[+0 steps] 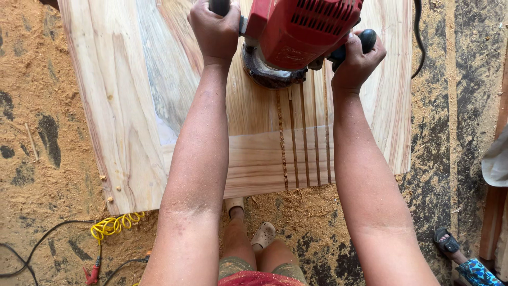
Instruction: The person uses a red electric router to cut multiple parallel grooves into a large wooden board. They guide the tool along the wood surface, creating evenly spaced channels while sawdust accumulates around the work area.
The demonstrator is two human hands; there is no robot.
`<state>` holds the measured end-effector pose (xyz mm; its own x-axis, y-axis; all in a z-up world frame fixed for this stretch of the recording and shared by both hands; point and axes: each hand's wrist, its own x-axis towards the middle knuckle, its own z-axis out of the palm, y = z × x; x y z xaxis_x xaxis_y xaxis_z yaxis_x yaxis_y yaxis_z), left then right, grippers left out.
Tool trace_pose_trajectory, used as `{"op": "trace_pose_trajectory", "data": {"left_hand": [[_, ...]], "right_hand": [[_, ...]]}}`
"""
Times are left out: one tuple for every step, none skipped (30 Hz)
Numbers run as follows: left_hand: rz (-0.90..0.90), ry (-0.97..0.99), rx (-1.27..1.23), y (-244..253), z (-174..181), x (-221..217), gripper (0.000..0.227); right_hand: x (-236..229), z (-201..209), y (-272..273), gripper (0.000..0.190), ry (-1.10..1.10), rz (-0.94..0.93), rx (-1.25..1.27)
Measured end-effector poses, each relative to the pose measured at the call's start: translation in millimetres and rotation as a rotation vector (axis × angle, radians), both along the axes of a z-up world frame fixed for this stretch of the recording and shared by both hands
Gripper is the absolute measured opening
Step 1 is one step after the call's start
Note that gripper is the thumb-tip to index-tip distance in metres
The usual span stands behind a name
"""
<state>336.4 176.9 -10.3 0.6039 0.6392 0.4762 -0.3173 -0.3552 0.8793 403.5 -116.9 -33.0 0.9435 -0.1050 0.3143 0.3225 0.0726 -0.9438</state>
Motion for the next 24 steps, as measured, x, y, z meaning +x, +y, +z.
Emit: {"op": "trace_pose_trajectory", "data": {"left_hand": [[0.004, -0.001, 0.007, 1, 1, 3, 0.026], [0.009, -0.003, 0.015, 2, 1, 5, 0.026], [0.015, -0.002, 0.024, 4, 0, 7, 0.025], [0.003, -0.006, 0.014, 6, 0, 10, 0.025], [-0.01, -0.006, 0.002, 7, -2, 13, 0.026], [-0.023, -0.007, -0.009, 9, -3, 16, 0.026], [-0.017, 0.013, -0.008, 9, -4, 19, 0.026], [-0.01, 0.032, -0.008, 10, -5, 23, 0.027], [-0.001, 0.049, -0.005, 12, -5, 27, 0.027], [-0.004, 0.05, -0.013, 14, -5, 30, 0.027], [-0.007, 0.051, -0.022, 15, -5, 34, 0.026], [-0.01, 0.052, -0.031, 16, -5, 37, 0.026], [-0.006, 0.039, -0.016, 18, -4, 40, 0.024], [-0.003, 0.025, 0.0, 20, -4, 42, 0.022], [-0.001, 0.011, 0.016, 21, -2, 45, 0.021], [-0.016, 0.022, -0.016, 22, -1, 49, 0.022], [-0.033, 0.029, -0.046, 24, 0, 52, 0.022], [-0.05, 0.036, -0.076, 26, 1, 56, 0.023], [-0.056, 0.048, -0.087, 27, 2, 59, 0.021], [-0.063, 0.059, -0.098, 28, 2, 62, 0.02], [-0.066, 0.069, -0.11, 30, 2, 64, 0.019], [-0.055, 0.056, -0.081, 32, 2, 67, 0.02], [-0.043, 0.044, -0.053, 34, 1, 70, 0.021], [-0.032, 0.033, -0.025, 35, 0, 73, 0.022]], "right_hand": [[2, 0, 1, 0.019, 0.002, 0.003, 0.012], [5, 0, 2, 0.019, 0.004, 0.007, 0.024], [8, -1, 4, 0.019, 0.011, 0.008, 0.021], [11, -2, 5, 0.019, 0.019, 0.01, 0.017], [13, -3, 5, 0.02, 0.029, 0.01, 0.011], [16, -5, 7, 0.02, 0.021, -0.007, 0.02], [19, -6, 9, 0.02, 0.013, -0.024, 0.028], [22, -7, 10, 0.021, 0.005, -0.041, 0.036], [26, -7, 12, 0.021, -0.002, -0.044, 0.021], [28, -7, 14, 0.021, -0.008, -0.046, 0.005], [31, -6, 15, 0.022, -0.014, -0.047, -0.011], [33, -4, 17, 0.022, -0.004, -0.042, -0.001], [35, -2, 20, 0.022, 0.002, -0.036, 0.011], [37, 1, 23, 0.022, 0.008, -0.03, 0.023], [40, 6, 26, 0.021, -0.001, -0.027, 0.004], [42, 10, 29, 0.02, -0.011, -0.025, -0.015], [45, 14, 32, 0.02, -0.023, -0.024, -0.033], [47, 17, 37, 0.02, -0.01, -0.009, -0.023], [47, 20, 39, 0.02, 0.009, 0.001, -0.017], [49, 23, 40, 0.02, 0.028, 0.012, -0.012], [51, 25, 42, 0.019, 0.027, 0.018, -0.009], [54, 27, 44, 0.019, 0.025, 0.025, -0.007], [56, 27, 46, 0.018, 0.026, 0.032, -0.004], [59, 26, 47, 0.018, 0.033, 0.035, -0.001]]}}
